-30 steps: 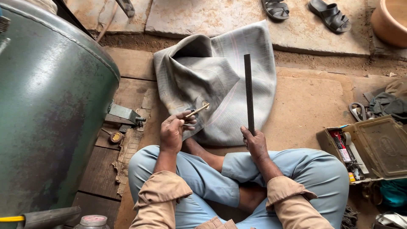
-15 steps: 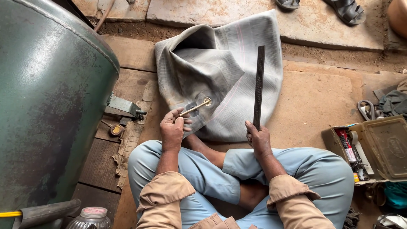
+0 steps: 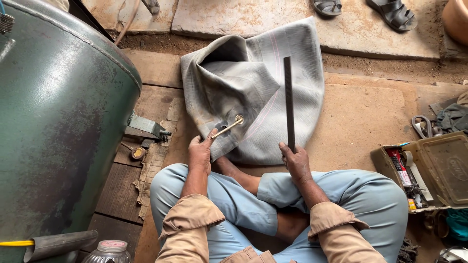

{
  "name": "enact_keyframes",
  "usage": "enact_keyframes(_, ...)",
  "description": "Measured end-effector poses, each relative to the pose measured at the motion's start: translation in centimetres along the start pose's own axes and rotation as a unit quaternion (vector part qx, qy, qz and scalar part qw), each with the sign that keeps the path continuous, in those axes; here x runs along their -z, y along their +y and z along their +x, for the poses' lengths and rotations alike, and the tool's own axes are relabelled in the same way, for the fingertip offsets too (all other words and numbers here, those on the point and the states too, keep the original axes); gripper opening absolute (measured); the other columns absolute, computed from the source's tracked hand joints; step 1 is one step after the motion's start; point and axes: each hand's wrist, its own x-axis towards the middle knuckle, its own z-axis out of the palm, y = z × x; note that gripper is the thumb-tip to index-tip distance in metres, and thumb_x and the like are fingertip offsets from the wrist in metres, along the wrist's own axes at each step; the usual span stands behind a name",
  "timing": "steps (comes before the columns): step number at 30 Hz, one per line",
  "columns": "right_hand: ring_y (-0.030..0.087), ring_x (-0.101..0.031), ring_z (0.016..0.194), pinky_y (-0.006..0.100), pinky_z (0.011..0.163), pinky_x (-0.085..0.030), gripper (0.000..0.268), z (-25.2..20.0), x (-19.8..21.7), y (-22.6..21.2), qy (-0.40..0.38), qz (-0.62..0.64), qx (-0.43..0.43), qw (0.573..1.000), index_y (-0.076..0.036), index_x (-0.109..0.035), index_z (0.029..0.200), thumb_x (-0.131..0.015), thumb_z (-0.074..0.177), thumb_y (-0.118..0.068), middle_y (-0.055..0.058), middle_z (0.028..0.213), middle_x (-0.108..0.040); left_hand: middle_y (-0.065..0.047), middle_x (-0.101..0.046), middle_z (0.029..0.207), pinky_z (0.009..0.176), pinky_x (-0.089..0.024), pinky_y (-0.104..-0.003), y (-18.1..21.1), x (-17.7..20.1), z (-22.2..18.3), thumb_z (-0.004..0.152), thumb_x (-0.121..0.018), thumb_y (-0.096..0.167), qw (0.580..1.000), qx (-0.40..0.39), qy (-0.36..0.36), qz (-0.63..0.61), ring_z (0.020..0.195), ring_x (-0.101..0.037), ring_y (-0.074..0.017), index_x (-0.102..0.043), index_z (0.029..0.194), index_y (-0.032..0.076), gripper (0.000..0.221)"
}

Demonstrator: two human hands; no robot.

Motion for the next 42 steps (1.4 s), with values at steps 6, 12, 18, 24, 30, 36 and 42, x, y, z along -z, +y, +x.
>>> enact_keyframes(6, 0.005, -0.041, 0.049, 0.024, 0.044, -0.032, 0.037, 0.2, -0.1, 1.1, -0.01, -0.047, 0.028, 0.998, -0.011, -0.055, 0.075, -0.074, 0.093, -0.036, -0.006, 0.058, -0.047, -0.013, -0.07, 0.107, 0.079, -0.055, -0.034, -2.1, 0.7, 1.5, 0.078, -0.09, 0.022, 0.986, -0.101, 0.048, 0.127, 0.092, -0.067, -0.0206, -0.062, 0.118, -0.005, 0.056)
enact_keyframes(12, 0.005, -0.041, 0.048, 0.025, 0.043, -0.032, 0.036, 0.0, 0.1, 0.8, -0.008, -0.067, 0.017, 0.998, -0.011, -0.055, 0.075, -0.072, 0.095, -0.036, -0.005, 0.057, -0.047, -0.01, -0.071, 0.086, 0.07, -0.055, -0.038, 1.4, -1.5, -2.9, 0.08, -0.088, 0.026, 0.854, -0.276, 0.164, 0.409, 0.077, -0.068, -0.0236, -0.075, 0.091, 0.009, 0.024)
enact_keyframes(18, 0.004, -0.038, 0.047, 0.025, 0.042, -0.029, 0.033, -0.6, -0.2, -0.6, 0.001, -0.026, -0.01, 1.0, -0.012, -0.056, 0.076, -0.071, 0.094, -0.035, -0.006, 0.057, -0.046, -0.008, -0.068, 0.069, 0.06, -0.052, -0.037, 2.4, -2.9, -1.7, 0.094, -0.076, 0.035, 0.852, -0.324, -0.008, 0.411, 0.063, -0.064, -0.02, -0.076, 0.085, 0.007, 0.029)
enact_keyframes(24, 0.004, -0.038, 0.047, 0.024, 0.042, -0.029, 0.035, 0.2, -0.1, -0.1, 0.005, -0.009, -0.024, 1.0, -0.013, -0.053, 0.076, -0.073, 0.094, -0.035, -0.006, 0.058, -0.046, -0.007, -0.065, 0.058, 0.042, -0.046, -0.031, 6.2, -3.7, -1.5, 0.094, -0.066, 0.047, 0.914, -0.033, -0.129, 0.384, 0.042, -0.056, -0.0135, -0.076, 0.096, 0.007, 0.042)
enact_keyframes(30, 0.004, -0.036, 0.047, 0.024, 0.041, -0.028, 0.035, 0.6, -0.1, 0.5, -0.008, -0.002, -0.026, 1.0, -0.012, -0.052, 0.076, -0.072, 0.094, -0.036, -0.006, 0.058, -0.045, -0.013, -0.071, 0.066, 0.038, -0.047, -0.033, 5.1, -2.8, 1.0, 0.097, -0.053, 0.058, 0.897, 0.133, -0.218, 0.36, 0.041, -0.061, -0.0188, -0.066, 0.106, -0.001, 0.061)
enact_keyframes(36, 0.004, -0.041, 0.05, 0.024, 0.044, -0.032, 0.036, 0.6, 0.0, 1.1, -0.017, -0.009, 0.007, 1.0, -0.01, -0.054, 0.078, -0.07, 0.097, -0.036, -0.006, 0.061, -0.048, -0.014, -0.068, 0.066, 0.038, -0.048, -0.032, 4.0, -2.7, 1.7, 0.09, -0.051, 0.071, 0.9, 0.285, -0.271, 0.186, 0.044, -0.063, -0.0217, -0.046, 0.125, 0.002, 0.077)
enact_keyframes(42, 0.008, -0.038, 0.049, 0.026, 0.045, -0.031, 0.059, -4.1, -0.7, -2.5, -0.006, -0.087, 0.035, 0.996, -0.005, -0.063, 0.08, -0.041, 0.105, -0.053, -0.001, 0.057, -0.045, -0.015, -0.065, 0.062, 0.036, -0.049, -0.031, 3.7, -2.7, 2.7, 0.081, -0.055, 0.079, 0.902, 0.291, -0.271, 0.166, 0.04, -0.06, -0.02, -0.046, 0.122, -0.003, 0.093)
